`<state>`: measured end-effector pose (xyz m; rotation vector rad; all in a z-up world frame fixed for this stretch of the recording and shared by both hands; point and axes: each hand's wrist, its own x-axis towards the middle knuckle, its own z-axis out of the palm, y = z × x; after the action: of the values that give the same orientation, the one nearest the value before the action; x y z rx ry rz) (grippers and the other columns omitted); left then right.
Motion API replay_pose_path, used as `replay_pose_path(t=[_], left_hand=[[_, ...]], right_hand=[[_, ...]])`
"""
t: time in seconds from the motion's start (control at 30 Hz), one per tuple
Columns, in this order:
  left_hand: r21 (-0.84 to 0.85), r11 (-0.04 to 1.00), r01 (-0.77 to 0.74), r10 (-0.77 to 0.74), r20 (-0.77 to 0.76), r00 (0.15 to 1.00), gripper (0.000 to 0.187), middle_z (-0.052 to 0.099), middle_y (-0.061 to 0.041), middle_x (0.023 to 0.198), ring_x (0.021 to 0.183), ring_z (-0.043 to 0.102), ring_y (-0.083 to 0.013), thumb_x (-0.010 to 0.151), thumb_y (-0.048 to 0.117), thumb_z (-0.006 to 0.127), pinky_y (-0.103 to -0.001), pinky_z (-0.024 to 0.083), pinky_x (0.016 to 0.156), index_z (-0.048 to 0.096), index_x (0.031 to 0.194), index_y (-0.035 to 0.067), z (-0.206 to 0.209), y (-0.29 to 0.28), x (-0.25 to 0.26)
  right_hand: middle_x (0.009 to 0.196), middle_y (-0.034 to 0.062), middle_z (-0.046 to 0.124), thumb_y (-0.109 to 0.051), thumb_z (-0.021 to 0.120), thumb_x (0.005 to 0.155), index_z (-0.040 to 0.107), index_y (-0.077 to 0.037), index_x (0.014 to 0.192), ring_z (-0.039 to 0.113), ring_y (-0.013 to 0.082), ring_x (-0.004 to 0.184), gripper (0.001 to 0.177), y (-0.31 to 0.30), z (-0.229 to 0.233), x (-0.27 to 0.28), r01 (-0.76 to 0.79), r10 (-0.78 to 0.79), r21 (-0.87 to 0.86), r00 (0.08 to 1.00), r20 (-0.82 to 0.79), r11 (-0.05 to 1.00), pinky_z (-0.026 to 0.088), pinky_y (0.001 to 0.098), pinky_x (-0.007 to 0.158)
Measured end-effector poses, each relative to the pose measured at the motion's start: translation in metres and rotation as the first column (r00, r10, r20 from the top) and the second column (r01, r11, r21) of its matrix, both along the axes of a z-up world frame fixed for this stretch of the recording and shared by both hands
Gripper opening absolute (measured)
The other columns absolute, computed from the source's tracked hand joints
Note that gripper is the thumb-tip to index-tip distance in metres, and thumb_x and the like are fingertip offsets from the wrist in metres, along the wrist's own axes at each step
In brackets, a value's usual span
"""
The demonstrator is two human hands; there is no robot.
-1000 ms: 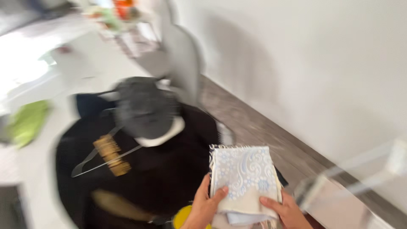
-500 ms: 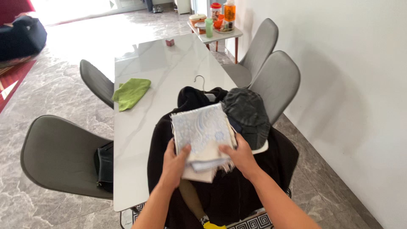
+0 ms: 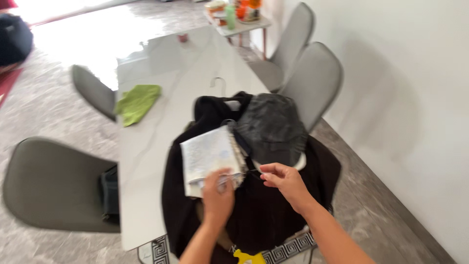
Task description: The person removes several garments and accessories from a white clothing rack and places them on a table. They then disassemble the rack by detaching the horizontal bar and vertical supports, placing the components on the floor.
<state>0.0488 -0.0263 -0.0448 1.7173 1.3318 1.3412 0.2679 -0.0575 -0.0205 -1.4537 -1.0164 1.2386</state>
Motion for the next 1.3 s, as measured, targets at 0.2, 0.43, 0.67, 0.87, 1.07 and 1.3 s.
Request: replay_pose_path(t=[0.2,0.43,0.67,0.87,1.07,1.3], left_hand=[[-0.146,0.877,0.457,-0.418,0.235,0.878,0.021,0.076,-0.008,0.11,0.102,0.069,-0.0217,0.091,0.006,0.068,-0.033,0.055,0.089,0.075,0.11,0.006,0.005,-0.086,0.135],[-0.243,0.648,0.722,-0.661,0.292,0.691,0.021,0.074,-0.006,0.111,0.102,0.072,-0.0174,0.092,0.006,0.065,-0.03,0.058,0.087,0.075,0.111,0.005,-0.037,-0.186,0.269],[-0.397,0.413,0.819,-0.742,0.375,0.556,0.021,0.072,-0.006,0.114,0.103,0.07,-0.015,0.094,0.008,0.064,-0.029,0.058,0.086,0.076,0.111,0.004,-0.101,-0.295,0.363],[-0.527,0.275,0.804,-0.817,0.313,0.484,0.026,0.073,-0.006,0.113,0.104,0.07,-0.0132,0.094,0.011,0.064,-0.03,0.058,0.089,0.075,0.117,0.006,-0.17,-0.365,0.411],[-0.628,0.181,0.757,-0.827,0.32,0.463,0.028,0.075,-0.006,0.117,0.106,0.069,-0.0123,0.095,0.011,0.063,-0.03,0.056,0.092,0.073,0.121,0.005,-0.243,-0.433,0.449],[-0.785,0.128,0.606,-0.832,0.247,0.496,0.032,0.075,-0.005,0.12,0.103,0.07,-0.0145,0.096,0.016,0.063,-0.031,0.057,0.088,0.07,0.125,0.007,-0.301,-0.48,0.483]], right_hand=[[0.109,0.0129,0.077,-0.006,0.064,0.092,0.072,0.004,0.119,0.074,0.0209,0.1,0.03,-0.104,0.004,0.073,0.198,-0.185,0.013,0.935,-0.303,0.98,0.06,0.036,0.094],[0.11,0.0148,0.078,-0.008,0.063,0.093,0.072,0.004,0.119,0.074,0.0214,0.101,0.03,-0.255,-0.045,0.179,0.502,-0.477,-0.053,0.775,-0.415,0.863,0.059,0.0379,0.099],[0.11,0.0114,0.077,-0.009,0.065,0.092,0.073,0.002,0.119,0.072,0.0193,0.101,0.03,-0.39,-0.103,0.241,0.691,-0.676,-0.156,0.591,-0.44,0.706,0.056,0.0358,0.097],[0.107,0.0123,0.077,-0.008,0.064,0.092,0.073,0.001,0.114,0.074,0.021,0.101,0.026,-0.487,-0.192,0.283,0.798,-0.821,-0.258,0.442,-0.361,0.544,0.06,0.0355,0.093],[0.103,0.0103,0.072,-0.004,0.065,0.091,0.07,0.002,0.11,0.071,0.0213,0.095,0.02,-0.6,-0.344,0.339,0.884,-0.959,-0.411,0.123,-0.256,0.223,0.059,0.0351,0.086],[0.121,0.0138,0.064,-0.012,0.073,0.085,0.058,0.0,0.13,0.061,0.0234,0.114,0.049,-0.674,-0.483,0.387,0.842,-1.0,-0.538,0.022,-0.005,0.021,0.049,0.0397,0.102]])
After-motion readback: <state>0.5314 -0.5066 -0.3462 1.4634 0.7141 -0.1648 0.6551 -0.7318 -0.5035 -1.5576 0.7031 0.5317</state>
